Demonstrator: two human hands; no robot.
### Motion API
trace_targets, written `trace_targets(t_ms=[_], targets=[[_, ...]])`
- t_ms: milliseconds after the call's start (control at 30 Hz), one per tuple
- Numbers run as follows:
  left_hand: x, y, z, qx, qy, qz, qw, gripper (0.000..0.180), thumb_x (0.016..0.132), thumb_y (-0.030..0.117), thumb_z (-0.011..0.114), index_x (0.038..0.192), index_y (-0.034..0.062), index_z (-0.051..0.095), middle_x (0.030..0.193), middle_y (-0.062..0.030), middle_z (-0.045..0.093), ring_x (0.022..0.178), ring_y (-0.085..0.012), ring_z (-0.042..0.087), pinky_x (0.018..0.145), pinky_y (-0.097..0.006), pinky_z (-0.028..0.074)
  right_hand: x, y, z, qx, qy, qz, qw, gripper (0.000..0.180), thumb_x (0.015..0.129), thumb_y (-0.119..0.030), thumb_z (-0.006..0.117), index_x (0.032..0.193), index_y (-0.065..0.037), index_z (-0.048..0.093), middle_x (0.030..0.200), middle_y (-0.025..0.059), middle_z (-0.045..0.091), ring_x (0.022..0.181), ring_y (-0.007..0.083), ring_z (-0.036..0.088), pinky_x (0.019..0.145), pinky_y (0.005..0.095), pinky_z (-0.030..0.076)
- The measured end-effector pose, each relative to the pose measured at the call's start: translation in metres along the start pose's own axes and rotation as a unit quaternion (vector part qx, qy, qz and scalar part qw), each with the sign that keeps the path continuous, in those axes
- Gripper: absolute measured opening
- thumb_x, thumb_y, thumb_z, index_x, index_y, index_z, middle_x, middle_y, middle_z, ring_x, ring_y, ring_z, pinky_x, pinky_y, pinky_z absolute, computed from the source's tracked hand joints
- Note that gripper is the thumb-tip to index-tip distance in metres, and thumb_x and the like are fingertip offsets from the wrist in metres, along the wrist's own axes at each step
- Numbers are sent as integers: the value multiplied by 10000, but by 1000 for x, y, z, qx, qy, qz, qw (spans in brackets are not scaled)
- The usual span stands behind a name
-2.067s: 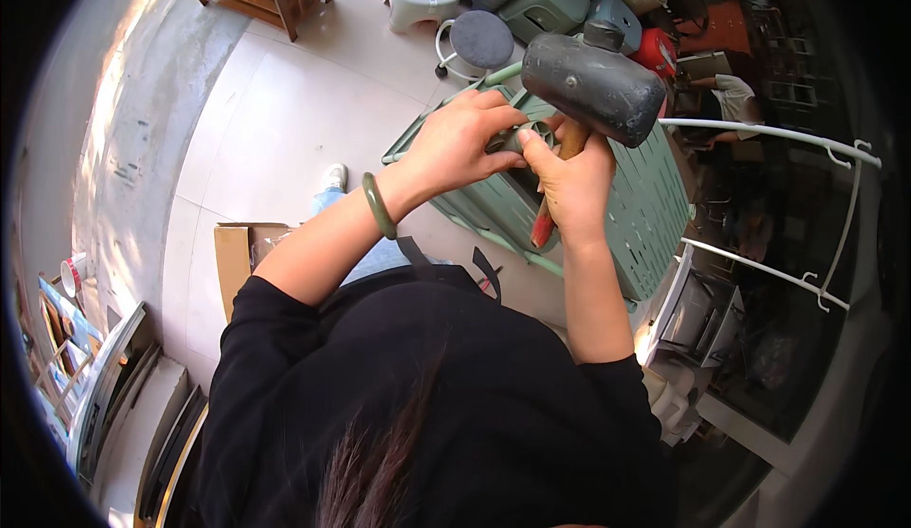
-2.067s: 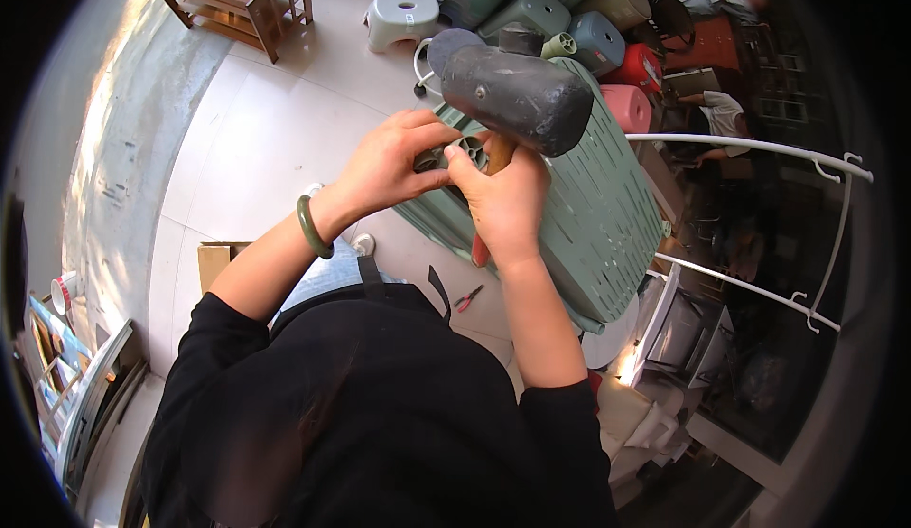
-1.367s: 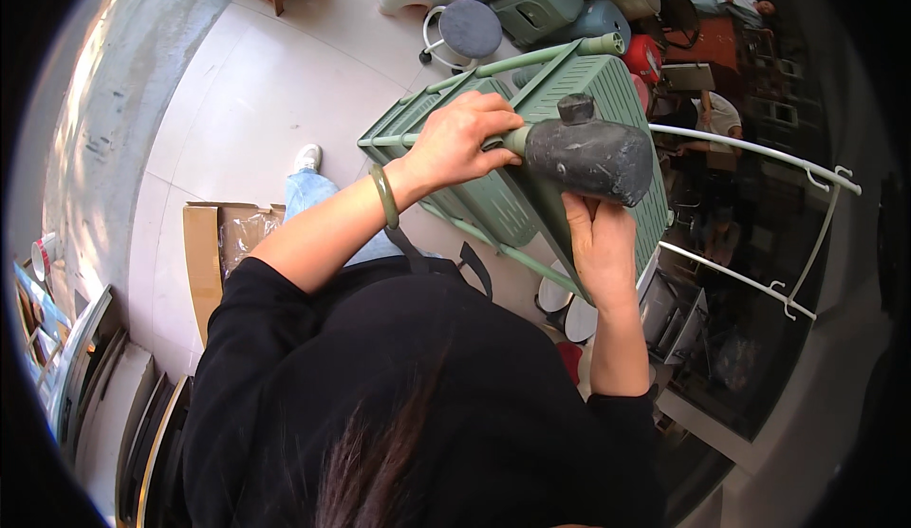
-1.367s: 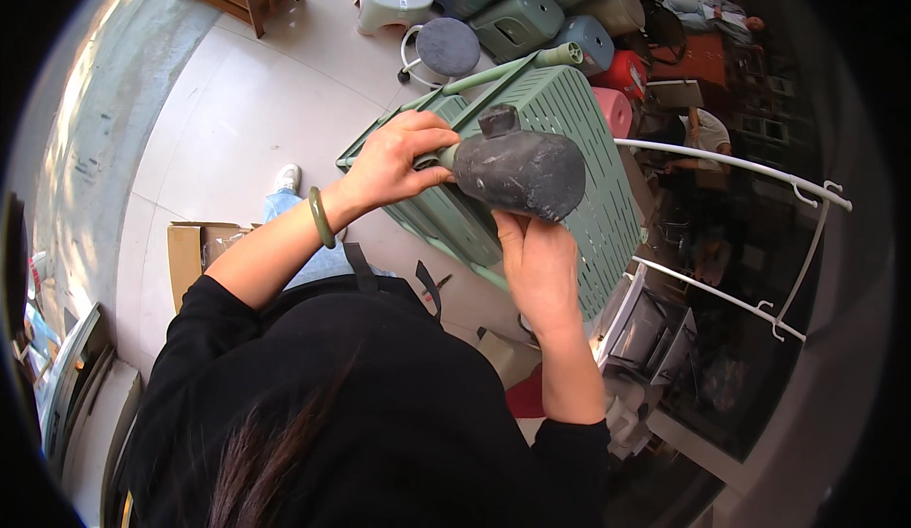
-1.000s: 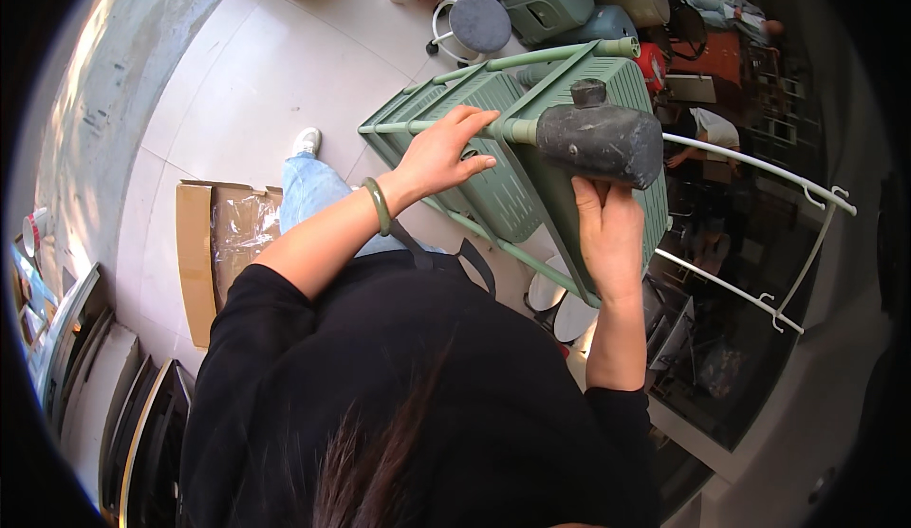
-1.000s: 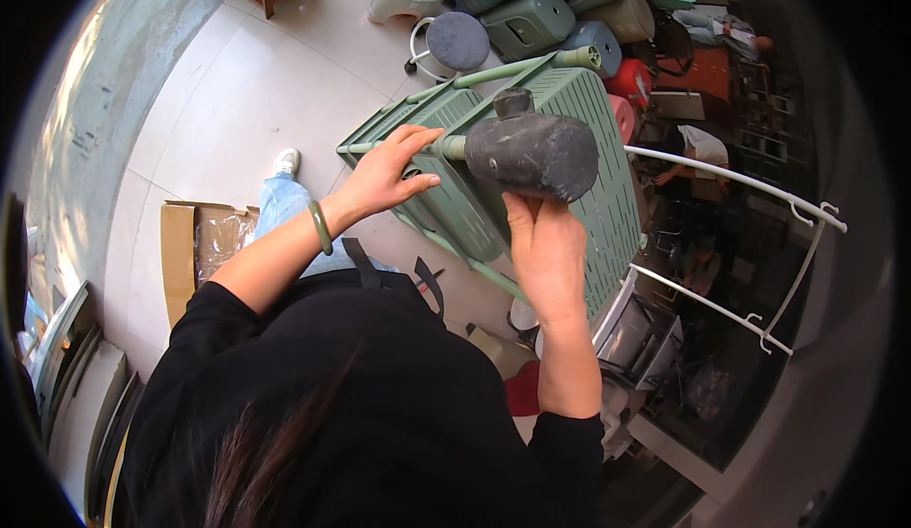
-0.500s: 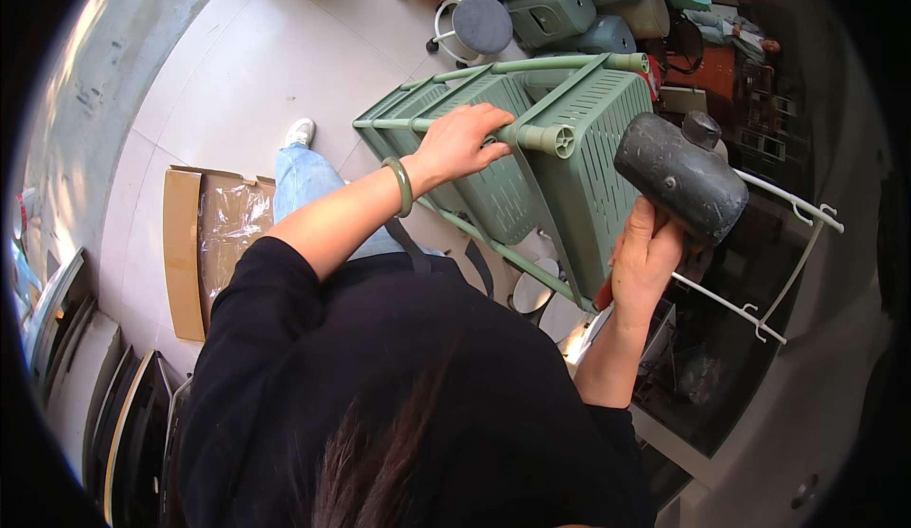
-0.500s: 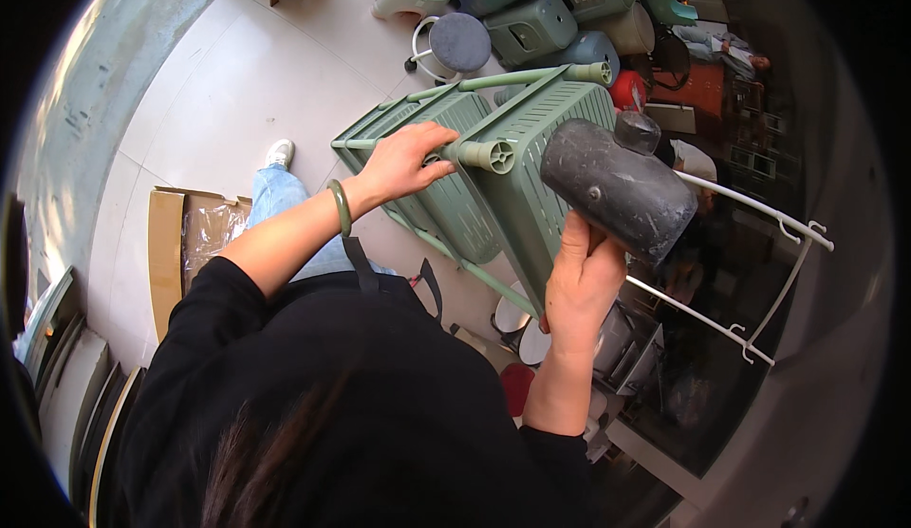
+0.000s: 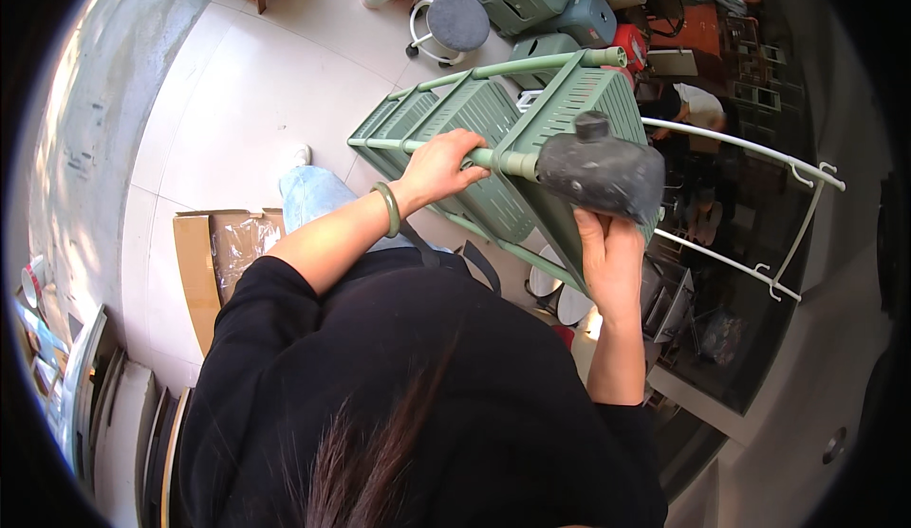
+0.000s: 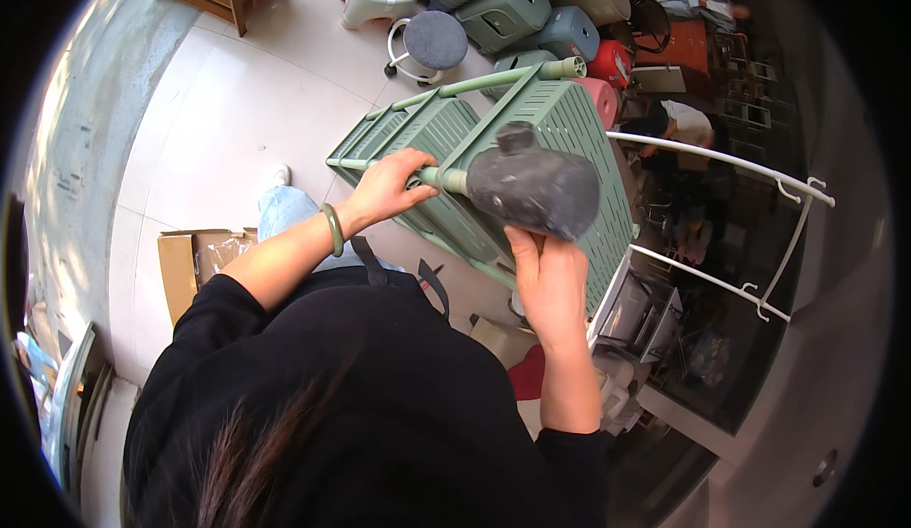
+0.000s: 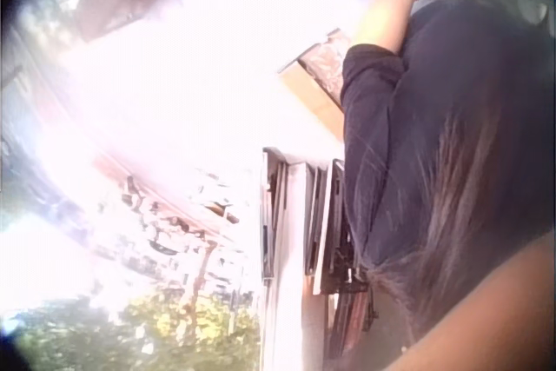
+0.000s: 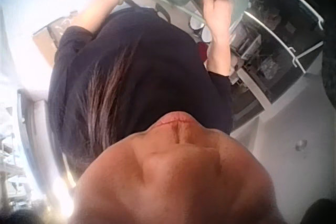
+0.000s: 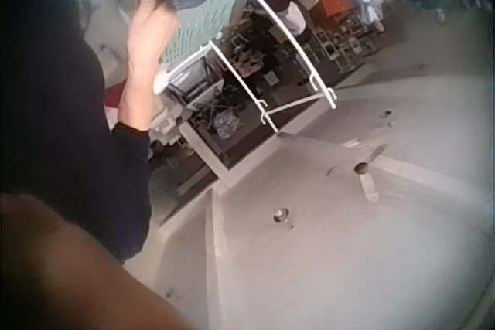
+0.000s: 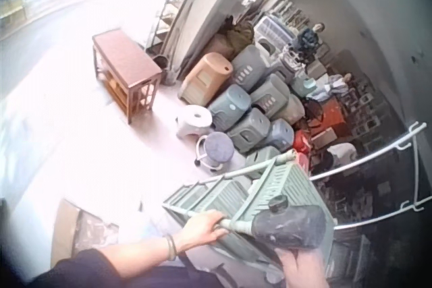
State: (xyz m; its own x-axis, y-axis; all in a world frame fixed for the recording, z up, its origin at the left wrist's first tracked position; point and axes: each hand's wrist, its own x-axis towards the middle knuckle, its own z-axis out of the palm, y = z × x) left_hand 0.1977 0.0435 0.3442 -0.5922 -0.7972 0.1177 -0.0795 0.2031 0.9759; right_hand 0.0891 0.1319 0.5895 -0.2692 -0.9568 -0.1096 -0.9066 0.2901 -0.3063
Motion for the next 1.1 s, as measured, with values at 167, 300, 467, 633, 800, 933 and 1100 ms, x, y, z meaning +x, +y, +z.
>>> trace_targets(t_ms=[167,300,467,633,800,933,1100], targets=[[8,3,-31,1,-69,-46,997,372,802,269,731,1083,48,627,1059,-138,627,975,-327,616,828,-410,497,-7,9,9,-95,-65,8,993,290,950,-219,620,1093,32,603,886,153,678,681,283,629,703,389,502],[24,40,-86,-98,-26,-130,986,286,833,240,723,1014,33,645,918,-71,646,848,-179,610,740,-320,490,-30,35,5,260,54,87,960,292,945,-190,641,1121,32,573,799,54,609,577,131,535,540,300,459],[16,148,-78,-346,-223,-55,910,414,892,71,643,1260,66,454,1109,-55,535,971,-126,539,828,-279,482,-83,87,-11,406,254,109,871,216,947,-53,585,1149,8,541,803,50,549,573,83,482,515,223,423],[17,218,59,-335,-384,-38,860,476,920,169,678,1312,50,436,1167,-102,558,1061,-168,565,926,-339,513,-156,164,-17,568,296,86,764,349,856,29,657,1186,18,545,817,47,612,535,63,473,458,212,371],[10,244,198,-323,-331,35,886,594,820,170,794,1335,62,519,1087,-23,586,942,-118,550,838,-271,476,-225,253,-31,570,375,105,723,276,881,0,650,1137,0,549,780,29,573,503,56,438,445,212,363],[15,257,256,-122,-352,100,922,512,844,108,755,1289,32,513,1154,-68,589,1028,-147,579,906,-297,475,-276,305,-45,583,421,158,677,122,934,-57,609,1035,-18,553,668,-19,481,485,44,392,436,210,339],[6,260,318,119,-331,275,895,446,744,48,766,1147,67,577,1109,-97,613,989,-272,607,878,-382,485,-300,333,-38,597,438,197,643,87,959,-108,589,977,-37,542,611,-47,406,477,40,359,435,210,320]])
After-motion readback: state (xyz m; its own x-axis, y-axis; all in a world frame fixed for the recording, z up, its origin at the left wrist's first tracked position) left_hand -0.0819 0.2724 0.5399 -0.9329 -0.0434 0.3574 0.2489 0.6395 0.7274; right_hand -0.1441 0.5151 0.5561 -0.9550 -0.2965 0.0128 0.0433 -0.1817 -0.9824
